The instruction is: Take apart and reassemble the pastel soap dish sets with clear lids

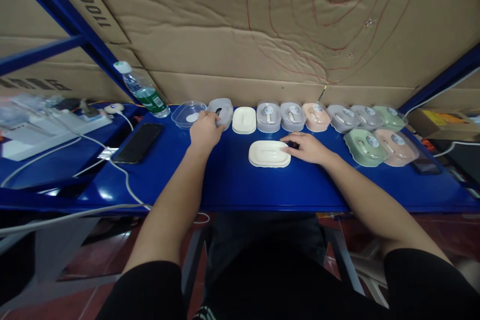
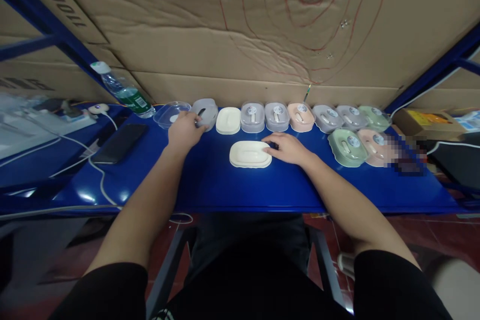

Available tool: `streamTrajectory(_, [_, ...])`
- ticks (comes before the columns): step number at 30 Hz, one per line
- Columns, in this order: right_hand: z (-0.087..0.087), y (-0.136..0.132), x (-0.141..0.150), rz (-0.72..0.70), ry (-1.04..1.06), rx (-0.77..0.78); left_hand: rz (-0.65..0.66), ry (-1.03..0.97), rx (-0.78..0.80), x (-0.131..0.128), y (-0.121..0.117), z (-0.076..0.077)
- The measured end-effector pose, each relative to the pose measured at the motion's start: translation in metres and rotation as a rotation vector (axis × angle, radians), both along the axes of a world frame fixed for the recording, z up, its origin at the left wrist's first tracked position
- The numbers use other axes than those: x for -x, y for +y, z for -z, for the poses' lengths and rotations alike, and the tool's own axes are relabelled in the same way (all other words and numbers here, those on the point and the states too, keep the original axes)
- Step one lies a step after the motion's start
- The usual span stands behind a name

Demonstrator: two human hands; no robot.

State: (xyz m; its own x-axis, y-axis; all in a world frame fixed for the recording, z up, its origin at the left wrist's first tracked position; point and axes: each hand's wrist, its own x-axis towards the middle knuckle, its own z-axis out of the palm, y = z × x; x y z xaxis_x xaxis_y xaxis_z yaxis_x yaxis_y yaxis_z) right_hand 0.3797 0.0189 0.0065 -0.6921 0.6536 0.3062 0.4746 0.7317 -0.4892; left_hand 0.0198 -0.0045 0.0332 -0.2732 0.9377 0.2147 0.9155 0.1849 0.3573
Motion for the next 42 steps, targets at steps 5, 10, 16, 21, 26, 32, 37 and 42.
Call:
streamTrajectory(5, [-0.001,0.0,-0.001,0.011,-0.026,-0.014,-0.062,-0.059,-0.069,-0.003,-0.004,-0.009])
streamTrajectory(10, [-0.001,-0.001,-0.002,0.002,-0.039,-0.032,-0.075,-0.096,-0.095,-0.001,-0.004,-0.011])
streamTrajectory(16, [-0.001,-0.003,-0.002,0.111,0.032,-0.086,0.055,-0.263,-0.494,-0.003,0.003,-0.001])
streamTrajectory(21, [-0.005,-0.002,-0.005,0.2,0.169,-0.169,0.445,-0.581,-0.565,-0.026,-0.009,0.003])
streamTrajectory(26, [-0.009,-0.009,-0.002,0.097,0.128,-0.273,0.611,-0.411,-0.33,-0.055,-0.028,0.0])
streamTrajectory(32, [-0.005,-0.005,-0.003,0.089,0.089,-0.257,0.545,-0.099,-0.052,-0.065,-0.031,-0.004])
streamTrajectory(37, [-0.006,0.0,-0.006,0.178,0.193,-0.186,0.478,0.059,0.135,-0.065,-0.033,-0.01])
streamTrajectory(42, [-0.005,-0.004,-0.003,0.033,0.103,-0.064,0.472,0.172,0.273,-0.071,-0.036,-0.012])
